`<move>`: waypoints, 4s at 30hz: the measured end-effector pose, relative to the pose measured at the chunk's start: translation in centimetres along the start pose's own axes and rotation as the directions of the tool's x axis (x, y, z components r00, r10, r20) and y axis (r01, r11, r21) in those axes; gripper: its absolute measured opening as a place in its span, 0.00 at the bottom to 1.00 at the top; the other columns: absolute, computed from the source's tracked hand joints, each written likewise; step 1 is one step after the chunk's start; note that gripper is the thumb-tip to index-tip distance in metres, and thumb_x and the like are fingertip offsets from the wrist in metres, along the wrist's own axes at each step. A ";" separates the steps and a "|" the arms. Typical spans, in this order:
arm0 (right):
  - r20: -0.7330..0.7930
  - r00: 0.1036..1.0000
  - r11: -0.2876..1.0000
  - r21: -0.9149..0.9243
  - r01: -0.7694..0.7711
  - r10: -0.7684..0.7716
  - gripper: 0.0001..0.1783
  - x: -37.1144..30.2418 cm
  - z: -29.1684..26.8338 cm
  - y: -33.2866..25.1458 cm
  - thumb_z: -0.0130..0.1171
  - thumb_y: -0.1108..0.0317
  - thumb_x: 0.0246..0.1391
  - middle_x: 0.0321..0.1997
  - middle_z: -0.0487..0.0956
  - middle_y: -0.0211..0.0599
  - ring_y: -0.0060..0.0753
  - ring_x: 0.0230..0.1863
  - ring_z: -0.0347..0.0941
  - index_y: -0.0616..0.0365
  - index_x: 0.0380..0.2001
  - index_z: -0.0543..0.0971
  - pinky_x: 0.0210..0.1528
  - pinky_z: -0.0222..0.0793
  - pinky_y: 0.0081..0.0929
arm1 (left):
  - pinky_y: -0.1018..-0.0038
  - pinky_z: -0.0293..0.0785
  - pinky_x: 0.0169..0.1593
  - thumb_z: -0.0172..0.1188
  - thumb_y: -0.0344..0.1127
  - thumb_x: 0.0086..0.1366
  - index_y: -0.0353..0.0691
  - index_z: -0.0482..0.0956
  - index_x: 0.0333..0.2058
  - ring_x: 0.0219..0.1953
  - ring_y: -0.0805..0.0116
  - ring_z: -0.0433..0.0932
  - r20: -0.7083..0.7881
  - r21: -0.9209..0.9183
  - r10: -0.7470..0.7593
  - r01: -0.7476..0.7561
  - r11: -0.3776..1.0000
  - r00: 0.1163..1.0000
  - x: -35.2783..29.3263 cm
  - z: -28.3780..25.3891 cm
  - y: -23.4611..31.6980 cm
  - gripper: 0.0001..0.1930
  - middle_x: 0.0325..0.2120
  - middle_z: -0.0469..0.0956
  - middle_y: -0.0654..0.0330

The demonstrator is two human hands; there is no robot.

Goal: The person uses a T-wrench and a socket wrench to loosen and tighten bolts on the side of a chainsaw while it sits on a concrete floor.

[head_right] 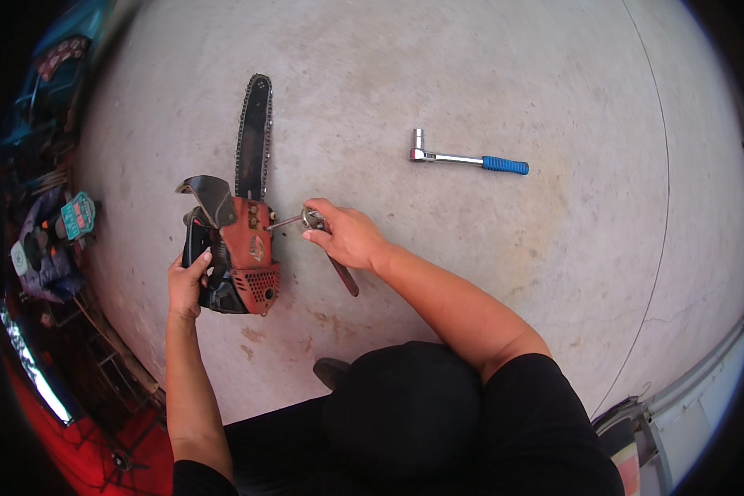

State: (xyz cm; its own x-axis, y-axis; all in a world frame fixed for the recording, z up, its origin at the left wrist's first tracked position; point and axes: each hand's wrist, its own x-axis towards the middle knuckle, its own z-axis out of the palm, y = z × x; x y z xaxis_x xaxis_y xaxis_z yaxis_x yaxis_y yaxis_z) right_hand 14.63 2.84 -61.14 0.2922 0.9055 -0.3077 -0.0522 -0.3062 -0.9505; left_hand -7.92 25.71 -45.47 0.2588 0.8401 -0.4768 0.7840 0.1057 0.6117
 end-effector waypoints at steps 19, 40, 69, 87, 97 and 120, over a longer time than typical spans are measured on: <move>-0.088 0.989 0.955 0.261 0.138 -0.119 0.28 0.2 2.6 2.5 0.63 0.57 0.66 0.34 0.78 0.34 0.30 0.33 0.73 0.51 0.65 0.69 0.35 0.70 0.33 | 0.81 0.62 0.25 0.74 0.36 0.62 0.40 0.81 0.33 0.19 0.82 0.66 -0.018 -0.010 0.008 -0.008 1.000 1.000 -1.4 1.0 -0.1 0.10 0.20 0.74 0.71; -0.128 0.980 0.965 0.236 -0.117 0.150 0.39 -1.3 4.3 1.7 0.48 0.46 0.72 0.55 0.79 0.59 0.57 0.60 0.74 0.68 0.72 0.59 0.63 0.68 0.39 | 0.82 0.61 0.24 0.75 0.33 0.61 0.36 0.83 0.40 0.20 0.85 0.65 -0.193 -0.119 0.075 -0.100 0.988 0.978 -5.3 5.9 -5.0 0.12 0.23 0.76 0.73; 0.015 0.852 0.786 0.378 -0.489 0.523 0.32 0.0 4.1 -0.3 0.41 0.42 0.74 0.25 0.80 0.47 0.45 0.29 0.82 0.67 0.39 0.74 0.30 0.76 0.48 | 0.79 0.75 0.42 0.72 0.29 0.62 0.32 0.84 0.45 0.34 0.79 0.77 -0.215 -0.150 0.067 -0.101 0.984 0.974 -5.5 6.4 -5.7 0.14 0.35 0.83 0.66; 0.302 0.619 0.353 0.608 -0.711 0.725 0.31 1.2 3.0 -1.4 0.41 0.34 0.71 0.27 0.73 0.32 0.31 0.25 0.71 0.54 0.36 0.70 0.26 0.69 0.35 | 0.77 0.76 0.44 0.74 0.29 0.60 0.32 0.82 0.49 0.36 0.76 0.77 -0.202 -0.048 0.107 -0.119 0.992 0.973 -6.0 6.0 -5.5 0.19 0.36 0.82 0.64; 0.248 0.624 0.357 0.642 -0.679 0.741 0.30 0.6 2.8 -2.5 0.43 0.37 0.72 0.26 0.72 0.33 0.32 0.24 0.71 0.55 0.32 0.71 0.23 0.69 0.35 | 0.61 0.72 0.59 0.79 0.30 0.49 0.36 0.73 0.61 0.57 0.47 0.74 0.412 0.333 0.714 -0.823 0.461 0.566 -15.1 12.2 1.7 0.39 0.58 0.73 0.48; -0.046 0.978 0.927 -0.330 0.177 -0.203 0.37 -5.2 2.8 1.2 0.61 0.74 0.48 0.57 0.70 0.50 0.55 0.60 0.69 0.62 0.65 0.68 0.62 0.68 0.43 | 0.66 0.81 0.51 0.61 0.25 0.70 0.34 0.76 0.45 0.49 0.55 0.85 0.149 0.155 0.605 -0.623 0.767 0.782 -12.2 16.0 -0.9 0.07 0.47 0.84 0.47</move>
State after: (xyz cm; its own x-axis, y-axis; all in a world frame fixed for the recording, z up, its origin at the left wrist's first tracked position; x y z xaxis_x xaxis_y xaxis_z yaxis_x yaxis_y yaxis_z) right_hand 10.39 -1.43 -60.79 0.3406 0.9343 -0.1056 0.3186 -0.2203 -0.9219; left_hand -2.80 6.83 -50.28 0.7612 0.6413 -0.0966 0.5270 -0.5248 0.6685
